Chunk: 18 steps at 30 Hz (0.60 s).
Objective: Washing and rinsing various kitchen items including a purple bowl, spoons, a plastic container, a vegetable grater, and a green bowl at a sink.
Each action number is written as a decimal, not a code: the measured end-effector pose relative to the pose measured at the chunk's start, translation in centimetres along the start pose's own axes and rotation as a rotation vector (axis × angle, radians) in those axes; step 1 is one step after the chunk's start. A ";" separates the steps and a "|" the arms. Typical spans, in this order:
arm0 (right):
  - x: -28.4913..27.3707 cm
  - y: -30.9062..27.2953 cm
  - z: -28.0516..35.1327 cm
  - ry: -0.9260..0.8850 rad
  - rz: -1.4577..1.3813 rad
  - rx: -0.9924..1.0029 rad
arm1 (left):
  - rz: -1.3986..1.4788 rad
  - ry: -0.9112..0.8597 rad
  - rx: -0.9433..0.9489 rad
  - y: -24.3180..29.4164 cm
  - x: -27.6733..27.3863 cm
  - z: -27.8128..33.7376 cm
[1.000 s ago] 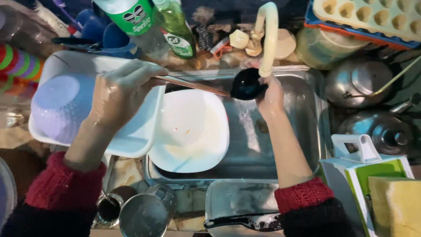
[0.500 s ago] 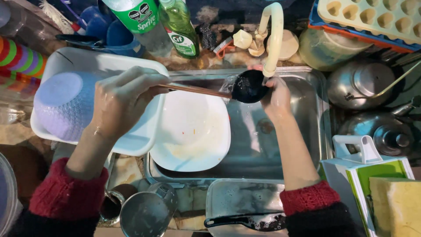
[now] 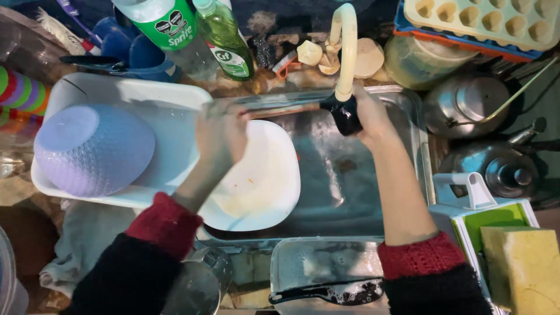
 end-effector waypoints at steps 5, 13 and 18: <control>0.7 -1.6 1.7 -0.025 0.056 -0.036 | 0.285 -0.018 0.361 12.2 -2.2 -1.5; -3.5 3.7 8.6 0.175 0.115 -0.002 | 0.527 -0.462 0.050 6.5 -7.3 -1.5; -5.8 9.3 10.9 0.099 0.359 -0.216 | 0.675 -0.336 -0.622 -5.6 -17.7 -1.6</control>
Point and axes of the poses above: each hand's wrist, its own z-axis away from the middle knuckle, its own x-axis out of the palm, y = z × x, the point moved 10 cm from there along -z, towards the middle knuckle, and after that the axes turned 2 degrees about y, right-handed, at the moved point
